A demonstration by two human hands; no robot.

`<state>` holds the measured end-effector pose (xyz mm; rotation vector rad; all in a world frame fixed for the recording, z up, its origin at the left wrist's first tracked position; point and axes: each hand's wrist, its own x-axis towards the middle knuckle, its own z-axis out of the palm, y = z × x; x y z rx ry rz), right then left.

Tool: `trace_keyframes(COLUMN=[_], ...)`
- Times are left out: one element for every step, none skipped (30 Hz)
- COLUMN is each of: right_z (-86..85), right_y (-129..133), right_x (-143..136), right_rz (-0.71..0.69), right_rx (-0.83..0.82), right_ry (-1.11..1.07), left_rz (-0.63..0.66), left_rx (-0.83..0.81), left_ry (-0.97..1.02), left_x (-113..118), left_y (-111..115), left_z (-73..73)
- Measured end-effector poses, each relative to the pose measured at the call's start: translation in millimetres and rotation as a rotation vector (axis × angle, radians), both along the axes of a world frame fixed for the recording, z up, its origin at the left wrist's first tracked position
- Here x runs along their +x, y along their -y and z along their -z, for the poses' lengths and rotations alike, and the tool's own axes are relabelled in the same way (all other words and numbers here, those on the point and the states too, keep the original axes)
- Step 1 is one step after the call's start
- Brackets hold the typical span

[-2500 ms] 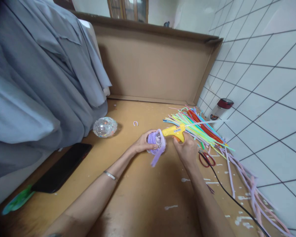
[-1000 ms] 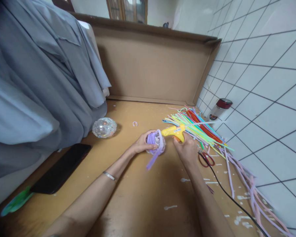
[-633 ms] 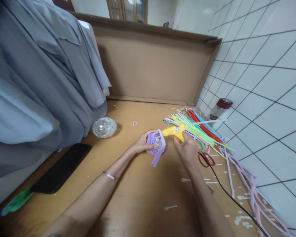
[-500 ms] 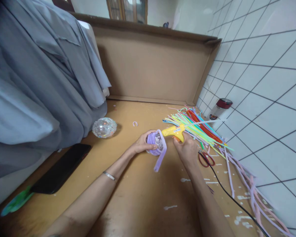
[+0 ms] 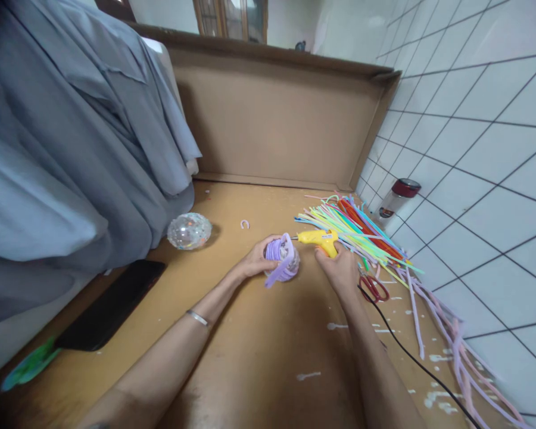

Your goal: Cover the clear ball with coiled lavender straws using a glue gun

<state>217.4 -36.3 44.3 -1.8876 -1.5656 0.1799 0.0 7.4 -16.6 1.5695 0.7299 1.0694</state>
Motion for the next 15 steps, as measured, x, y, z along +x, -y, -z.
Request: trace_keyframes(right_z=[1.4,3.6,6.5,10.1,14.3,18.7,23.1,27.3,31.0,34.1,36.4,37.9,38.6,38.5,37.5], right_y=[-1.2,-2.8,-4.8,-6.9,-9.1,-11.1,-12.6,-13.7,-14.1,-14.0,-13.3,-12.2,-10.9,-9.5,-8.1], right_x=[1.0,2.4,3.9,5.3,6.5,7.3,7.4,6.8,5.6,4.1,2.3,0.6,-0.7,-1.7,-2.4], right_rz=[0.033,0.068,0.102,0.129,0.146,0.155,0.156,0.153,0.149,0.14,0.131,0.126,0.123,0.127,0.133], right_rx=[-0.024,-0.047,-0.067,-0.085,-0.107,-0.135,-0.168,-0.205,-0.241,-0.269,-0.283,-0.28,-0.261,-0.224,-0.171], right_ry=[0.039,0.094,0.151,0.203,0.248,0.287,0.319,0.346,0.368,0.393,0.426,0.468,0.521,0.576,0.626], left_rz=[-0.011,-0.026,-0.04,-0.052,-0.058,-0.06,-0.059,-0.058,-0.059,-0.062,-0.063,-0.067,-0.073,-0.082,-0.092], left_rx=[0.002,0.002,0.0,-0.006,-0.015,-0.026,-0.036,-0.041,-0.041,-0.037,-0.03,-0.021,-0.009,0.005,0.023], left_ry=[-0.001,-0.004,-0.008,-0.009,-0.007,-0.001,0.006,0.012,0.012,0.008,-0.002,-0.014,-0.026,-0.039,-0.052], left_x=[-0.1,-0.2,-0.3,-0.3,-0.3,-0.2,-0.1,0.1,0.4,0.8,1.2,1.7,2.2,2.6,3.0], left_y=[-0.3,-0.2,0.2,1.1,2.3,3.7,5.2,6.7,7.9,8.6,8.8,8.6,7.9,7.0,6.0], left_z=[0.7,0.9,0.6,-0.3,-1.5,-3.1,-4.7,-6.1,-7.2,-7.8,-7.9,-7.4,-6.5,-5.4,-4.4])
